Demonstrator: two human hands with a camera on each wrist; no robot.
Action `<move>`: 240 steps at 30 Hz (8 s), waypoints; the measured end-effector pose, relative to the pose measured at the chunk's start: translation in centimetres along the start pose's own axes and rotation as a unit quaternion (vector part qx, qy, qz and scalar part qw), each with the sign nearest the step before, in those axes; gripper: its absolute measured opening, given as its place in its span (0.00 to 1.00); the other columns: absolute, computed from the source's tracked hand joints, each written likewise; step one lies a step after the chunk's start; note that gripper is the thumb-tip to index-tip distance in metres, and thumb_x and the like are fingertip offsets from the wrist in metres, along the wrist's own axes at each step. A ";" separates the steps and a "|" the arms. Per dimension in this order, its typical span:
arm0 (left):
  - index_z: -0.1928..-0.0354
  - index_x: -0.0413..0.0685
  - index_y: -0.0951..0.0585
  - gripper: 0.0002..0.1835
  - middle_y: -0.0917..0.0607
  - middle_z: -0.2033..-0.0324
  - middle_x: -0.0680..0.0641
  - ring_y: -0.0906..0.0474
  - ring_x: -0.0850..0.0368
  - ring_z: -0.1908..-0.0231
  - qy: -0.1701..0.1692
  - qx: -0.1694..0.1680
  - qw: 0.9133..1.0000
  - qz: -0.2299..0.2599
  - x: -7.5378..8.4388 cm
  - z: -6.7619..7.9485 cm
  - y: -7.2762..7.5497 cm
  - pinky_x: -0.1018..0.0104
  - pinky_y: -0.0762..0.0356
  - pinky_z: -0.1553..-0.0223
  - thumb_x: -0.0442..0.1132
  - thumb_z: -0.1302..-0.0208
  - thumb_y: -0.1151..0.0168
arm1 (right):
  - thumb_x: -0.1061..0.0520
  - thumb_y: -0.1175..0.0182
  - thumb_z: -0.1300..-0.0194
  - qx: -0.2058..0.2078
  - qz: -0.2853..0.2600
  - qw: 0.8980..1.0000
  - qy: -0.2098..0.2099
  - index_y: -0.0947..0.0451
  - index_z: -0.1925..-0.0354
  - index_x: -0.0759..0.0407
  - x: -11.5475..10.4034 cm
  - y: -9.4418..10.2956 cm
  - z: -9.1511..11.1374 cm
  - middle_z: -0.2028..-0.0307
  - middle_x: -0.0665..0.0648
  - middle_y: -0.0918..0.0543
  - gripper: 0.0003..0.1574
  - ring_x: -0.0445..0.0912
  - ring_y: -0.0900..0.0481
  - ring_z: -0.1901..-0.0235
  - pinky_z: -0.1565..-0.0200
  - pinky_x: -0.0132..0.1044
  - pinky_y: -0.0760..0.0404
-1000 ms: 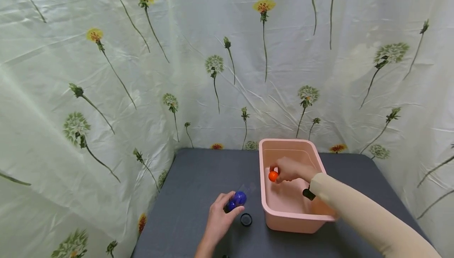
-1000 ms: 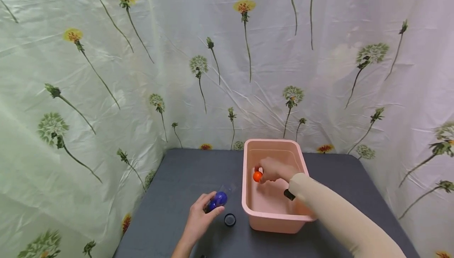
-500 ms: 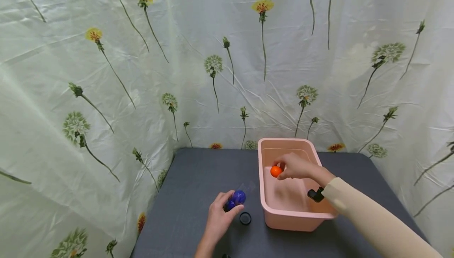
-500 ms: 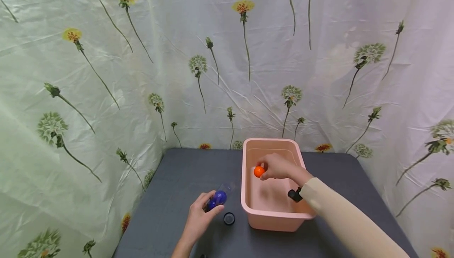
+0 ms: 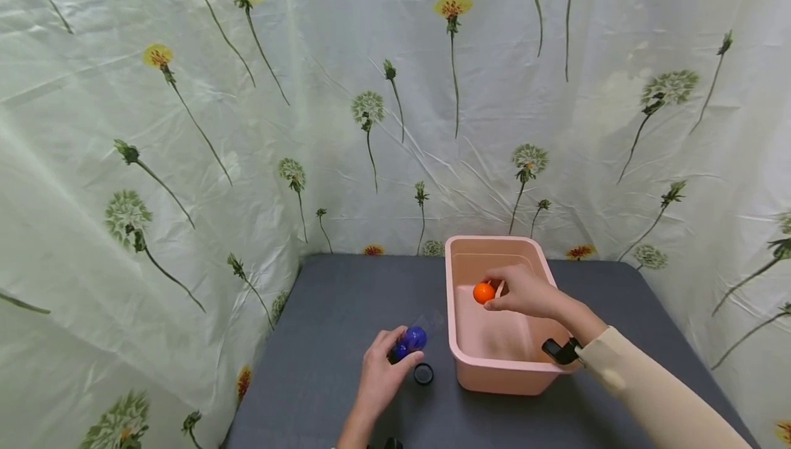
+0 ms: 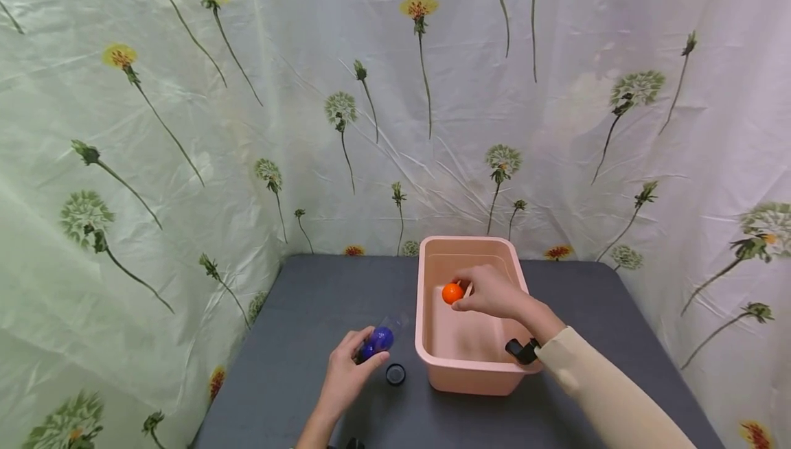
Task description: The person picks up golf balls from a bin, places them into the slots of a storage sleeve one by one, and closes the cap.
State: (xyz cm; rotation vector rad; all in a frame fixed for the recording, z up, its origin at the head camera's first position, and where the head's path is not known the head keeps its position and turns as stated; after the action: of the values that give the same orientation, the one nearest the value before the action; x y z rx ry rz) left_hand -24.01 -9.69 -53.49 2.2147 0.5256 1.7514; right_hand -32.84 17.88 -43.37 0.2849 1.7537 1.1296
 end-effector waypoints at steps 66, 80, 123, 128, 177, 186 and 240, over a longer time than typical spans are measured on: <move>0.43 0.53 0.17 0.26 0.20 0.57 0.53 0.21 0.53 0.54 0.015 0.021 0.998 0.057 -1.0 0.0 1.6 0.52 0.21 0.52 0.49 0.43 0.23 | 0.53 0.25 0.41 0.267 -0.219 0.938 0.028 0.19 0.43 0.44 -9.6 -9.0 4.7 0.59 0.46 0.18 0.27 0.49 0.17 0.59 0.62 0.40 0.15; 0.39 0.50 0.19 0.29 0.19 0.48 0.44 0.17 0.45 0.56 0.085 0.077 0.989 0.096 -3.6 0.5 5.9 0.55 0.17 0.56 0.49 0.41 0.25 | 0.54 0.24 0.42 0.197 -0.287 0.937 -0.015 0.21 0.41 0.37 -9.1 -18.2 3.9 0.51 0.45 0.19 0.32 0.44 0.20 0.54 0.63 0.36 0.16; 0.37 0.42 0.22 0.29 0.21 0.48 0.39 0.19 0.50 0.63 0.140 0.009 0.982 0.130 -5.3 2.3 3.3 0.67 0.21 0.62 0.44 0.38 0.27 | 0.57 0.17 0.59 0.183 -0.050 0.975 -0.116 0.14 0.55 0.59 -0.7 -25.7 2.4 0.70 0.47 0.35 0.30 0.35 0.35 0.74 0.71 0.31 0.33; 0.38 0.46 0.21 0.29 0.20 0.49 0.41 0.18 0.51 0.64 0.128 0.010 0.980 0.150 -5.1 2.3 3.3 0.67 0.21 0.62 0.45 0.40 0.25 | 0.55 0.17 0.57 0.166 -0.030 0.982 -0.086 0.15 0.55 0.60 -1.1 -25.6 2.2 0.69 0.47 0.35 0.29 0.37 0.35 0.72 0.68 0.32 0.32; 0.41 0.46 0.19 0.29 0.19 0.52 0.44 0.18 0.47 0.54 0.082 -0.035 0.991 0.097 -3.8 2.0 2.2 0.56 0.18 0.54 0.48 0.43 0.23 | 0.62 0.21 0.48 0.236 -0.218 0.947 -0.008 0.22 0.45 0.44 -9.3 -14.3 5.9 0.64 0.48 0.23 0.34 0.41 0.20 0.70 0.67 0.34 0.16; 0.43 0.52 0.18 0.27 0.19 0.55 0.50 0.20 0.50 0.56 0.078 -0.043 0.993 0.073 -3.0 2.2 1.7 0.56 0.19 0.56 0.49 0.45 0.22 | 0.71 0.21 0.55 0.270 -0.187 0.944 -0.027 0.18 0.49 0.46 -9.1 -8.9 5.3 0.67 0.48 0.24 0.36 0.41 0.19 0.71 0.66 0.33 0.16; 0.45 0.51 0.14 0.28 0.20 0.60 0.56 0.22 0.54 0.58 0.070 -0.052 0.995 -0.053 -2.2 3.7 1.7 0.52 0.18 0.53 0.49 0.49 0.20 | 0.50 0.23 0.46 0.042 0.058 0.995 0.074 0.14 0.50 0.57 -13.3 -10.1 1.2 0.63 0.50 0.12 0.26 0.36 0.20 0.70 0.64 0.31 0.18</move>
State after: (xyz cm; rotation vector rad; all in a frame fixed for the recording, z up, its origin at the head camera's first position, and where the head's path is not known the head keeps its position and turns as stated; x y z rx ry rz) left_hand -20.69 -12.11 -55.61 1.9683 0.5582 1.8434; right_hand -22.48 4.73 -43.36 0.3663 1.9389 1.1876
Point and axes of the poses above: each hand's wrist, its own z-axis away from the middle knuckle, its own y-axis out of the back of the hand, x = y × z, the point moved 7 cm from there along -z, towards the middle knuckle
